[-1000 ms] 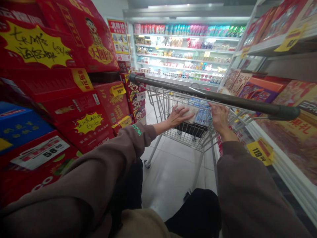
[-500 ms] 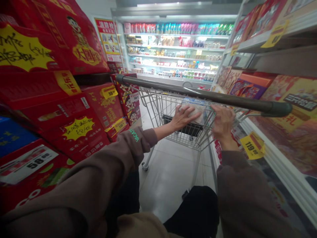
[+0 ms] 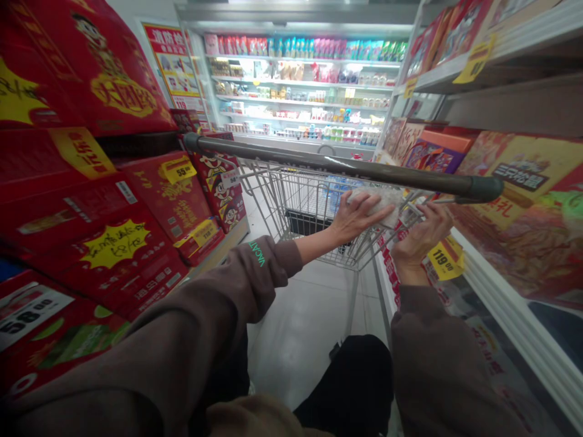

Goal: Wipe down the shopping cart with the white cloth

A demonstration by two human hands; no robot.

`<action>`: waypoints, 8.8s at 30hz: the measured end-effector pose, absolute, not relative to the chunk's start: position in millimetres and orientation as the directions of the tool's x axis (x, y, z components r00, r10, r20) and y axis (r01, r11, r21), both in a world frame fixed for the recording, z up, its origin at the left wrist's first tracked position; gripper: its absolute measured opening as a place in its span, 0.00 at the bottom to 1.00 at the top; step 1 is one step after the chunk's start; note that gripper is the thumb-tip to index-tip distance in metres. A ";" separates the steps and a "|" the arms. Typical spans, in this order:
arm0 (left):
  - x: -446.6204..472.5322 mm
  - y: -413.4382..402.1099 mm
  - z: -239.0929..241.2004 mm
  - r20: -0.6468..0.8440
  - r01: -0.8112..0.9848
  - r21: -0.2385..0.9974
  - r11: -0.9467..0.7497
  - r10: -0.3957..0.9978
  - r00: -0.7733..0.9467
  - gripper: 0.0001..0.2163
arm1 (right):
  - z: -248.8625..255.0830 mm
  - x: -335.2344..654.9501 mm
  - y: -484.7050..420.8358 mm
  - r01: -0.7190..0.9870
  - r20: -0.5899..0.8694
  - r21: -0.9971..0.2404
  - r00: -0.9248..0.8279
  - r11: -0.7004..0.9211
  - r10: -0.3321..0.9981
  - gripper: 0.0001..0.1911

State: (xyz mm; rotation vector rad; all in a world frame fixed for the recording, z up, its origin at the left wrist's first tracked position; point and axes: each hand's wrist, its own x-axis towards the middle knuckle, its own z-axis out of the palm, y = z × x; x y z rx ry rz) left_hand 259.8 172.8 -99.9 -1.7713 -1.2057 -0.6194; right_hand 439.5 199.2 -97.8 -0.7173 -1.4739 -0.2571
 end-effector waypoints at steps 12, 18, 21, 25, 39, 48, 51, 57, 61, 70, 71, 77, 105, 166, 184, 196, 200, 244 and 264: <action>276.6 177.8 -138.7 0.577 0.807 -0.563 -0.177 0.615 0.537 0.27 | -115.9 446.1 210.0 0.523 0.967 -0.244 0.069 0.817 0.245 0.30; 290.3 204.7 -112.2 0.753 0.896 -0.410 -0.168 0.493 0.437 0.27 | -112.2 455.0 213.1 0.550 0.976 -0.201 0.040 0.810 0.216 0.29; 269.1 199.3 -142.0 0.630 0.845 -0.491 -0.211 0.585 0.511 0.26 | -114.7 463.1 206.9 0.580 0.958 -0.160 -0.102 0.799 0.266 0.28; 240.3 189.0 -176.0 0.578 0.811 -0.516 -0.277 0.586 0.568 0.20 | -115.0 464.1 205.0 0.588 0.936 -0.143 -0.182 0.796 0.303 0.28; 216.8 196.1 -193.0 0.696 0.876 -0.457 -0.153 0.552 0.459 0.23 | -110.7 442.4 216.5 0.539 0.920 -0.190 -0.193 0.821 0.340 0.28; 221.6 203.0 -149.9 0.785 0.948 -0.302 -0.100 0.538 0.307 0.24 | -107.1 442.3 219.7 0.532 0.920 -0.192 -0.194 0.825 0.339 0.27; 207.5 189.0 -168.8 0.658 0.903 -0.379 -0.200 0.628 0.416 0.21 | -112.5 440.8 218.8 0.503 0.935 -0.195 -0.163 0.842 0.314 0.28; 198.1 181.8 -158.6 0.713 0.906 -0.373 -0.200 0.563 0.418 0.25 | -115.8 436.2 221.9 0.502 0.942 -0.179 -0.161 0.846 0.295 0.27; 203.4 193.7 -129.1 0.822 0.964 -0.247 -0.094 0.506 0.260 0.27 | -109.5 425.1 219.8 0.496 0.954 -0.142 -0.162 0.857 0.251 0.27; 165.9 155.2 -183.2 0.663 0.916 -0.361 -0.175 0.642 0.384 0.22 | -123.9 421.7 215.6 0.525 0.923 -0.163 -0.219 0.835 0.318 0.26; 163.4 155.0 -178.8 0.683 0.919 -0.360 -0.163 0.625 0.378 0.23 | -122.9 420.9 215.9 0.528 0.918 -0.173 -0.221 0.832 0.331 0.26; 150.0 168.9 -141.9 0.827 0.964 -0.260 -0.050 0.504 0.249 0.26 | -116.1 405.9 213.3 0.519 0.920 -0.168 -0.222 0.838 0.322 0.26; 90.0 126.6 -139.9 0.842 0.994 -0.112 0.021 0.533 0.083 0.29 | -122.1 358.3 203.8 0.526 0.868 -0.167 -0.323 0.834 0.378 0.24; 16.8 78.2 -237.8 0.657 0.990 0.026 0.136 0.744 -0.119 0.20 | -172.4 323.1 167.6 0.446 0.828 -0.160 -0.426 0.881 0.366 0.26; 28.5 95.1 -260.0 0.558 0.999 0.023 0.043 0.829 -0.049 0.19 | -200.1 336.1 164.3 0.456 0.756 -0.230 -0.473 0.860 0.453 0.24; 46.0 128.7 -222.6 0.688 0.999 0.002 0.044 0.725 -0.033 0.18 | -198.2 344.5 171.9 0.482 0.780 -0.236 -0.424 0.844 0.460 0.25; 54.8 114.9 -250.6 0.494 1.000 0.003 -0.013 0.869 0.009 0.18 | -207.9 351.4 170.3 0.485 0.766 -0.236 -0.440 0.842 0.468 0.24; 155.4 178.9 -223.1 0.539 0.982 -0.129 -0.138 0.822 0.186 0.19 | -226.6 445.6 176.1 0.538 0.775 -0.404 -0.229 0.740 0.589 0.29; 227.0 221.4 -205.4 0.519 0.922 -0.254 -0.293 0.763 0.385 0.21 | -221.5 429.4 241.6 0.531 0.652 -0.487 -0.308 0.694 0.693 0.33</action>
